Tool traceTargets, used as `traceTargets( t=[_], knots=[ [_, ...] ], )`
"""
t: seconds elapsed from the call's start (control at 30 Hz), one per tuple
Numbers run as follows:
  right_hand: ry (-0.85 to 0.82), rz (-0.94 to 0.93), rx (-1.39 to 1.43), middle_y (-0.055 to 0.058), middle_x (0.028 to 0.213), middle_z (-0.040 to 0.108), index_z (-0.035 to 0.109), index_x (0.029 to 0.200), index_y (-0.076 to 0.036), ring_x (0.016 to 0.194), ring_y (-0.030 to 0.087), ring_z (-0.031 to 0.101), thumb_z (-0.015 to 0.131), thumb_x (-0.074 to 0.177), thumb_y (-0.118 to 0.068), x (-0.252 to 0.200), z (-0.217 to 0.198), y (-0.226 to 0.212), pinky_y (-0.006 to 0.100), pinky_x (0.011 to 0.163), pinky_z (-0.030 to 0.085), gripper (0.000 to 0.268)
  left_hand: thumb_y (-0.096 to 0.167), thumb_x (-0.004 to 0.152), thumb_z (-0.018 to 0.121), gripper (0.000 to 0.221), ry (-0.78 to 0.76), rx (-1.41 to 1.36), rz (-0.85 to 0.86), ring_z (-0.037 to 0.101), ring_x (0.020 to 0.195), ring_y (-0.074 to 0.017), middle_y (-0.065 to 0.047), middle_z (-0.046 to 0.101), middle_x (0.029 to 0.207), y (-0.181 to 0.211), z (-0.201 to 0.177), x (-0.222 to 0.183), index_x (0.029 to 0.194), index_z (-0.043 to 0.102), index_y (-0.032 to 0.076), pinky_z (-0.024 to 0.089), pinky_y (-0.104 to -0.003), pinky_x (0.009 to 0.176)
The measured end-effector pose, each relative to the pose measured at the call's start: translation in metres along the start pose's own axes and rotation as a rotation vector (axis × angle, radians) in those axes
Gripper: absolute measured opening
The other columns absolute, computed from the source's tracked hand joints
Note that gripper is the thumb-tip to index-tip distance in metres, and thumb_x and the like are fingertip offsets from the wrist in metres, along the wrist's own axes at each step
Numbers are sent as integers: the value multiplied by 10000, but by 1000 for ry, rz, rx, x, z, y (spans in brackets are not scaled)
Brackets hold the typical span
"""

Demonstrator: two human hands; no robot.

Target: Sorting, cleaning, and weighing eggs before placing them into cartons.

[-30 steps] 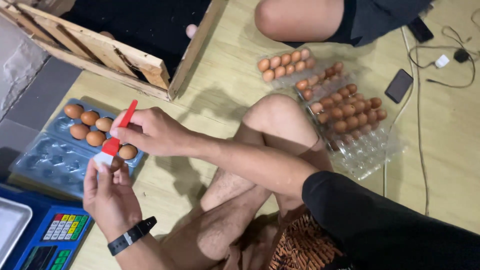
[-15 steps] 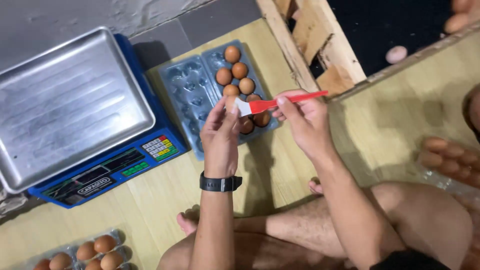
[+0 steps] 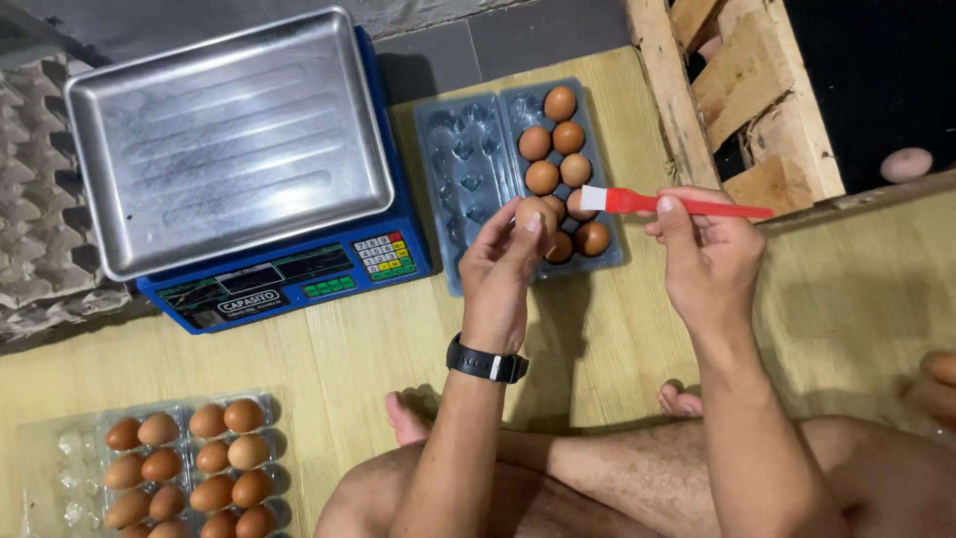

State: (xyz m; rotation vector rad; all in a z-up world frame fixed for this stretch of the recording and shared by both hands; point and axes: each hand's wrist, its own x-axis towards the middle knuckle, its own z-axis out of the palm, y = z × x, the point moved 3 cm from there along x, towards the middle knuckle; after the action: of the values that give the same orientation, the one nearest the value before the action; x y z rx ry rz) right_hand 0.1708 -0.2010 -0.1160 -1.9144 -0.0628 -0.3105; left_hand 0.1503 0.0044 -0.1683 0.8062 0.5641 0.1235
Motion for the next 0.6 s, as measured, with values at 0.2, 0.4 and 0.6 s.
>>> traceTargets(
  t=[0.2, 0.4, 0.6],
  knots=[
    [-108, 21, 172, 208, 881, 754, 719, 1165, 36, 833, 224, 752, 668, 1104, -82, -17, 22, -24, 335, 789, 635, 142, 116, 867, 908, 568, -48, 45, 10, 740, 947, -256, -187, 689, 1025, -14, -4, 5, 1378, 705, -30, 688, -447, 837],
    [-137, -80, 50, 211, 949, 758, 700, 1177, 81, 861, 198, 744, 651, 1152, -32, 8, 24, -21, 298, 775, 615, 125, 203, 917, 880, 517, -39, -155, -77, 751, 918, -256, -140, 658, 1006, -3, -2, 4, 1360, 716, -9, 687, -445, 869],
    [-268, -148, -38, 163, 837, 750, 761, 1144, 15, 753, 144, 699, 728, 1115, -31, 14, 15, -75, 257, 690, 581, 63, 168, 964, 836, 499, -131, -235, -129, 770, 972, -289, -180, 665, 1064, -5, 3, 1, 1376, 670, -58, 683, -433, 902]
  ],
)
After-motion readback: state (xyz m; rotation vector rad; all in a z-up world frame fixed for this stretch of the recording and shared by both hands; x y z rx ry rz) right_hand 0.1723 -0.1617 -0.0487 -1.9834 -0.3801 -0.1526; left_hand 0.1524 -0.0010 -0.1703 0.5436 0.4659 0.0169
